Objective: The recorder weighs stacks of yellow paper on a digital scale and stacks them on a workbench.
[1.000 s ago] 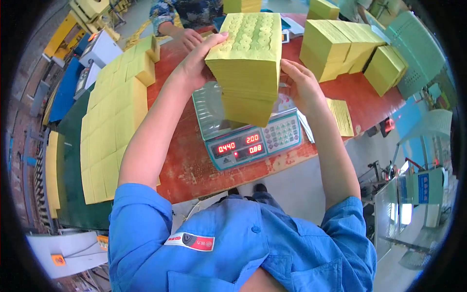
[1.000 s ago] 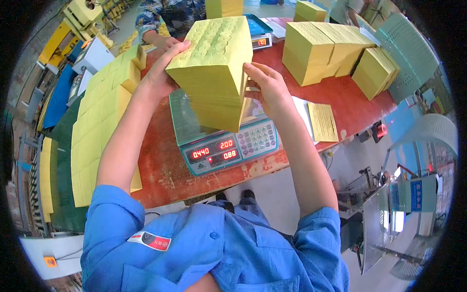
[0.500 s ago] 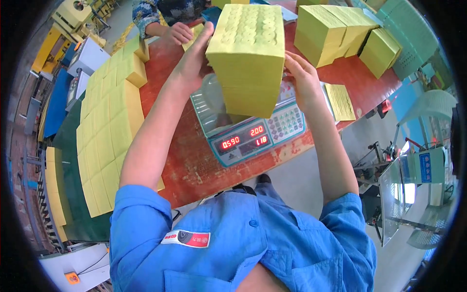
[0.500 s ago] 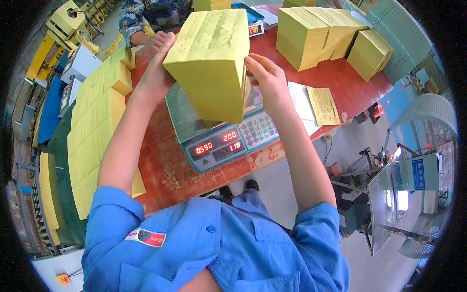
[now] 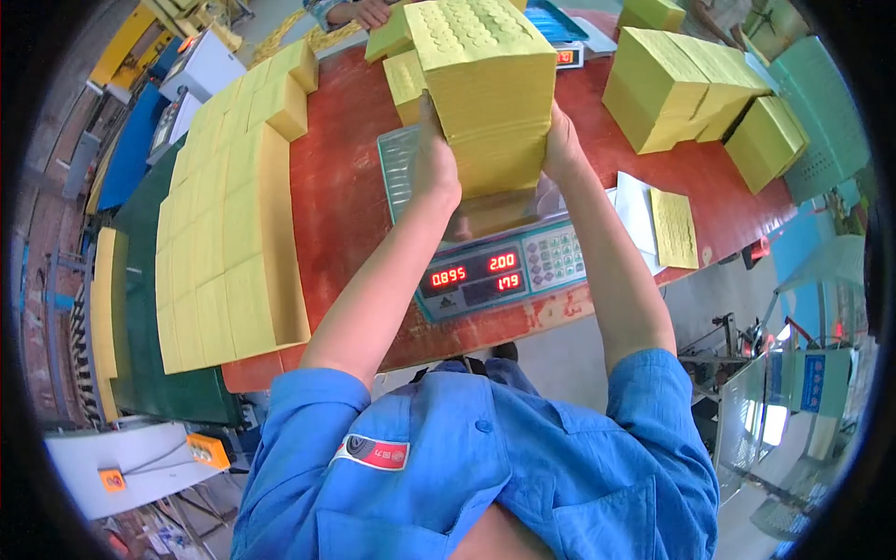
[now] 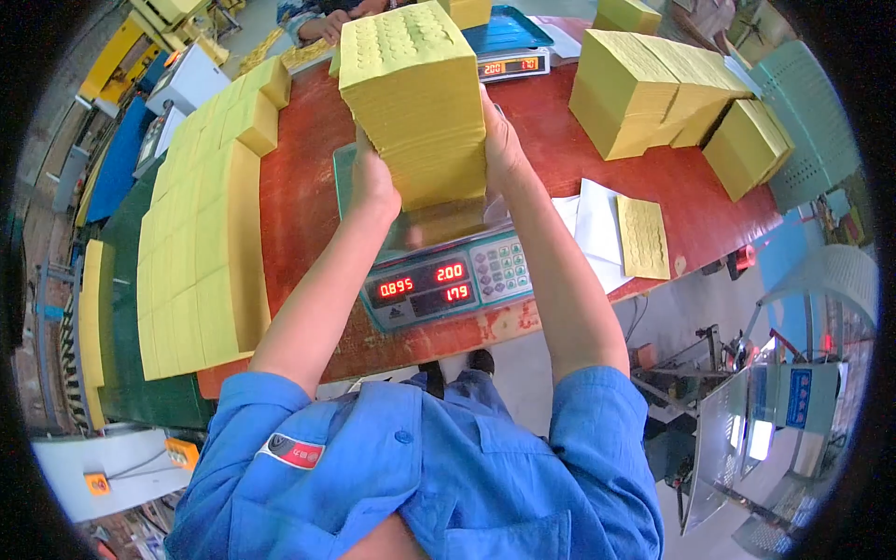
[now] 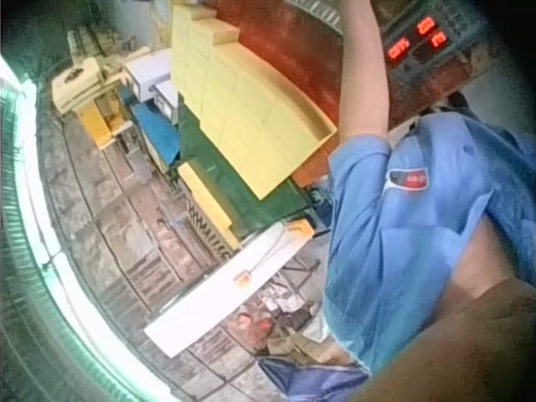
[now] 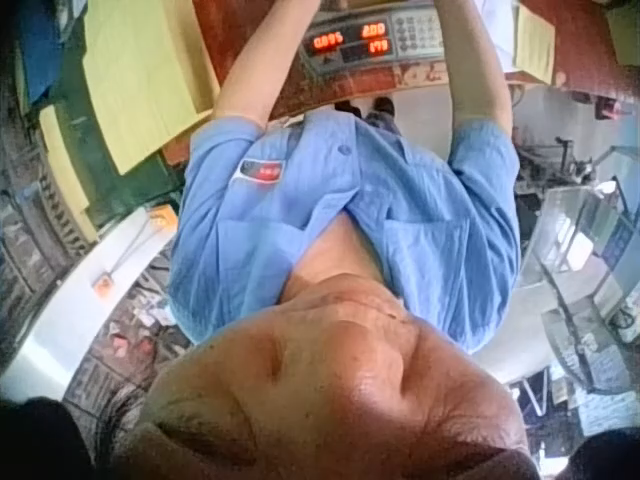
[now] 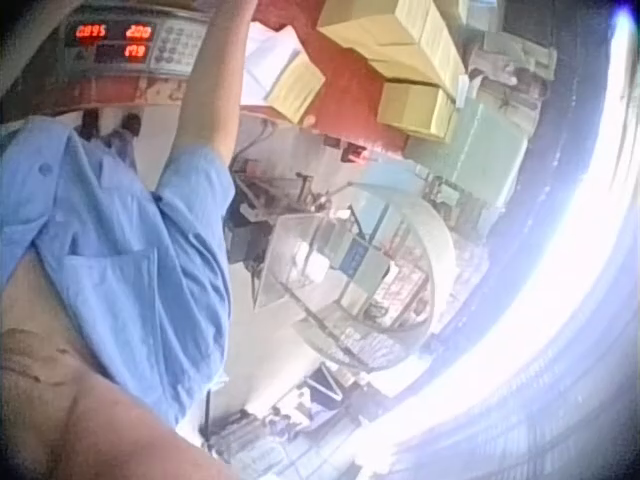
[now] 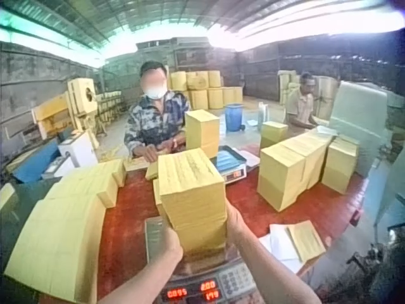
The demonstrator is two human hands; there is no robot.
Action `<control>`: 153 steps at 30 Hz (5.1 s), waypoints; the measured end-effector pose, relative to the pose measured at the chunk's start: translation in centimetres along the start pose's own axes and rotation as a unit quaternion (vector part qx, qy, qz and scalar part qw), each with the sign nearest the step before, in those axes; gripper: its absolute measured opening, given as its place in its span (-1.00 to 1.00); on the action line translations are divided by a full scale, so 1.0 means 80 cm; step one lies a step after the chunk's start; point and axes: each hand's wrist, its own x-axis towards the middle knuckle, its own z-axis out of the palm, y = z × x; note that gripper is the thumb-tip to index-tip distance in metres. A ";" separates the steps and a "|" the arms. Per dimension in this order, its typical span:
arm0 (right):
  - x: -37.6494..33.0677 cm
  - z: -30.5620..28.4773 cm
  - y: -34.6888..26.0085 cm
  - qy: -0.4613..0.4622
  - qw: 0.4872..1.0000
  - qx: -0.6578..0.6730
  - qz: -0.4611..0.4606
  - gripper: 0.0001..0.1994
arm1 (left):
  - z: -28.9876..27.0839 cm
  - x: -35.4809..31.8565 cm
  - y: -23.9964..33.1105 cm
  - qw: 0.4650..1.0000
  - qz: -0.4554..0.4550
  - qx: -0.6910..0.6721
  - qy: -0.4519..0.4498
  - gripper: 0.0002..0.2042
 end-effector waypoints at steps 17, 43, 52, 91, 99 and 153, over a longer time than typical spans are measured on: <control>-0.259 -0.090 0.025 -0.081 0.996 -0.033 -0.028 -0.34 | -0.044 -0.293 -0.007 0.975 0.182 0.110 0.069 -0.38; -0.288 -0.117 0.034 -0.019 1.000 0.025 -0.003 -0.54 | -0.072 -0.289 0.014 0.963 0.165 0.184 0.105 -0.49; -0.283 -0.079 0.056 -0.099 0.993 0.024 0.057 -0.49 | -0.098 -0.243 0.051 0.956 0.185 0.180 0.140 -0.75; -0.189 0.097 0.110 -0.087 0.967 0.057 0.231 -0.44 | -0.236 0.184 0.135 0.652 0.285 0.689 -0.134 -0.82; -0.175 0.112 0.111 -0.121 0.962 0.075 0.234 -0.46 | -0.307 0.191 0.200 0.684 0.182 0.707 -0.010 -0.79; -0.198 0.097 0.119 -0.055 0.961 0.075 0.261 -0.50 | -0.187 0.235 0.029 0.607 0.425 0.662 -0.113 -0.64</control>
